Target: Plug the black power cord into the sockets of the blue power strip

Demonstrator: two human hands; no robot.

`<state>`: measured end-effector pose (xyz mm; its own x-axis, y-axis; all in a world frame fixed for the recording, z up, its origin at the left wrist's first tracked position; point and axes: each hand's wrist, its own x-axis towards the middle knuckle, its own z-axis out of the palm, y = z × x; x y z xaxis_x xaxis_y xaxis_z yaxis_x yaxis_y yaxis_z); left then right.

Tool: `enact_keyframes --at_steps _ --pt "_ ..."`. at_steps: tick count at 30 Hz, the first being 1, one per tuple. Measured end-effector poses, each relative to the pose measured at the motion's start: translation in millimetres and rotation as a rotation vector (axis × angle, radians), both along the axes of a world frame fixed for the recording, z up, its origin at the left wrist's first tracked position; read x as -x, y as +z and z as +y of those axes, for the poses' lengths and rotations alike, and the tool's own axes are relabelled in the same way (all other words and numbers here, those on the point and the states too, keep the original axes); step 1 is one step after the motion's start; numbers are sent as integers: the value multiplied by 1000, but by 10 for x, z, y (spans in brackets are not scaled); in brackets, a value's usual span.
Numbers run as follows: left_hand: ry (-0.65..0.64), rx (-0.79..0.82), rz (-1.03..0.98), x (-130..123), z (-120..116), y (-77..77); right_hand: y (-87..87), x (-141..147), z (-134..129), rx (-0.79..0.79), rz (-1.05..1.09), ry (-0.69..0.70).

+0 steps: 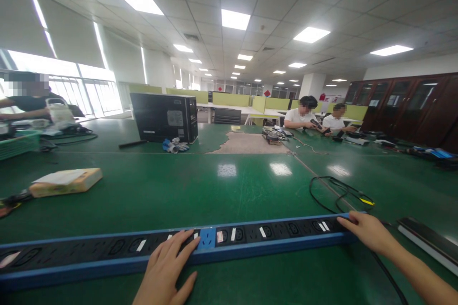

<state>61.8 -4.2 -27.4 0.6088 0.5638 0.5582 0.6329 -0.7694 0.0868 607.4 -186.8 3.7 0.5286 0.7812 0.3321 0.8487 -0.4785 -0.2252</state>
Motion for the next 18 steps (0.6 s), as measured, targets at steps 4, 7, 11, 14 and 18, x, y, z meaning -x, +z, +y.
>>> enact_keyframes --at_steps 4,7,11,14,18 --pt "-6 -5 -1 8 2 -10 3 -42 8 70 131 15" --pt "-17 -4 -3 9 -2 -9 2 -27 -12 49 157 1" --pt "-15 16 -4 -6 -16 18 21 26 -32 29 181 -32" --pt "-15 20 -10 -17 -22 36 23 31 -48 13 192 -47" --pt "-21 25 -14 -26 -23 40 15 -14 -52 38 180 -24"
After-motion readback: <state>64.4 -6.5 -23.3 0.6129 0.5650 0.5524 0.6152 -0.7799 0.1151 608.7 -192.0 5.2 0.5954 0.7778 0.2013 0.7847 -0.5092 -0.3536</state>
